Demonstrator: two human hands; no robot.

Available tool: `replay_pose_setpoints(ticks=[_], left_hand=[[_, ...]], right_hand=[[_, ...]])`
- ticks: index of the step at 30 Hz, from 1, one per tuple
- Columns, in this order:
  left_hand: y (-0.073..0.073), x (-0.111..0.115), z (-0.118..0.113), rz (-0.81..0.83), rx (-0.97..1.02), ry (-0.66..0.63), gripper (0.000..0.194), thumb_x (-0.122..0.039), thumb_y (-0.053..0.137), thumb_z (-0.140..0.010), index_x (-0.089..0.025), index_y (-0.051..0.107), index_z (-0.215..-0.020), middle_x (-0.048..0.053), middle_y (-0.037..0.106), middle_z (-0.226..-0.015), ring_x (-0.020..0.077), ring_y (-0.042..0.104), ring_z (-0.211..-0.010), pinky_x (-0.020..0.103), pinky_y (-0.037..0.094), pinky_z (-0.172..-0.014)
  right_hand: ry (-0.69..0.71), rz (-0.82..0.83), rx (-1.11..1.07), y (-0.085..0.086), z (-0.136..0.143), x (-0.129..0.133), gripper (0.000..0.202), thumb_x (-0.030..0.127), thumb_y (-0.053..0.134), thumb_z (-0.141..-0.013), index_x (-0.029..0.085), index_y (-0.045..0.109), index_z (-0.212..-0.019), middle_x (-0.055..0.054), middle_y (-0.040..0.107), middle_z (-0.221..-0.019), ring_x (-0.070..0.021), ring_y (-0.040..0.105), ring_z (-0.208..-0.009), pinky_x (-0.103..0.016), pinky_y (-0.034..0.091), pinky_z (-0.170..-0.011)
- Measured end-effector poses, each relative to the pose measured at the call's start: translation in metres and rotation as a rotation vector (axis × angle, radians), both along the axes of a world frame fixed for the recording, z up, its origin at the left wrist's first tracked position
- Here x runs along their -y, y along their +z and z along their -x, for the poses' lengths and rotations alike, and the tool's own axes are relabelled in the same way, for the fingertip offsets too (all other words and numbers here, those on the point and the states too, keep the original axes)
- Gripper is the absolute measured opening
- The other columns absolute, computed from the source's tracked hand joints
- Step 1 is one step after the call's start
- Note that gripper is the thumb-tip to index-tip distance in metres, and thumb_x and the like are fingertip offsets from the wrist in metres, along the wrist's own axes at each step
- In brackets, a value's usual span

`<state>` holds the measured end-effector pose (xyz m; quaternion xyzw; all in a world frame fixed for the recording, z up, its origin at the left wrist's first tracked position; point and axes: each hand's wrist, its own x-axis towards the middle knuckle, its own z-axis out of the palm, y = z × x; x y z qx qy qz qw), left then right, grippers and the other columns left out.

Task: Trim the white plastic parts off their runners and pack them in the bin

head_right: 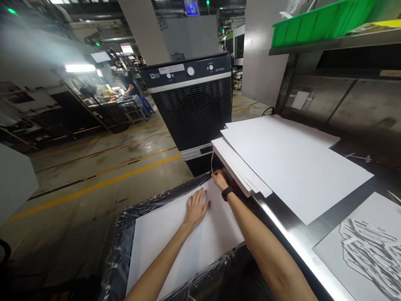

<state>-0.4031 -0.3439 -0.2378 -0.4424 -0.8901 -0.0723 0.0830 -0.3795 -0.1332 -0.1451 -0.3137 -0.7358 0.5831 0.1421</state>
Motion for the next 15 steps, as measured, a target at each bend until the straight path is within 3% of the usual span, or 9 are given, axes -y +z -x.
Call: replay_pose_setpoints(ticks=[4, 9, 13, 15], left_hand=[[-0.012, -0.009, -0.011, -0.006, 0.011, 0.07, 0.052, -0.04, 0.072, -0.108, -0.024, 0.06, -0.156, 0.015, 0.051, -0.169, 0.0382, 0.054, -0.151, 0.067, 0.046, -0.124], [-0.021, -0.007, -0.011, -0.015, 0.011, 0.107, 0.052, -0.042, 0.073, -0.107, -0.023, 0.061, -0.155, 0.015, 0.053, -0.167, 0.0379, 0.056, -0.149, 0.066, 0.047, -0.123], [-0.022, -0.009, -0.008, -0.028, -0.006, 0.12, 0.05, -0.043, 0.073, -0.107, -0.022, 0.064, -0.151, 0.015, 0.057, -0.162, 0.0362, 0.06, -0.144, 0.063, 0.052, -0.12], [-0.02, -0.008, -0.003, -0.039, -0.02, 0.139, 0.048, -0.042, 0.073, -0.107, -0.022, 0.064, -0.15, 0.015, 0.058, -0.161, 0.0357, 0.061, -0.143, 0.063, 0.052, -0.119]], right_hand=[[0.024, 0.181, -0.237, 0.01, -0.01, 0.004, 0.037, 0.038, 0.075, -0.109, 0.017, 0.069, -0.139, -0.012, 0.071, -0.138, -0.0278, 0.074, -0.116, -0.048, 0.065, -0.098], [0.073, 0.384, -0.447, 0.025, -0.041, 0.023, 0.039, 0.044, 0.07, -0.112, 0.018, 0.068, -0.141, -0.011, 0.073, -0.134, -0.0255, 0.076, -0.109, -0.045, 0.067, -0.093], [0.176, 0.405, -0.393, 0.021, -0.061, 0.046, 0.035, 0.043, 0.072, -0.111, 0.016, 0.071, -0.133, -0.009, 0.076, -0.122, -0.0217, 0.077, -0.097, -0.039, 0.068, -0.084], [0.153, 0.35, -0.312, 0.012, -0.064, 0.05, 0.032, 0.042, 0.072, -0.111, 0.016, 0.072, -0.13, -0.008, 0.075, -0.119, -0.0204, 0.076, -0.093, -0.037, 0.067, -0.081]])
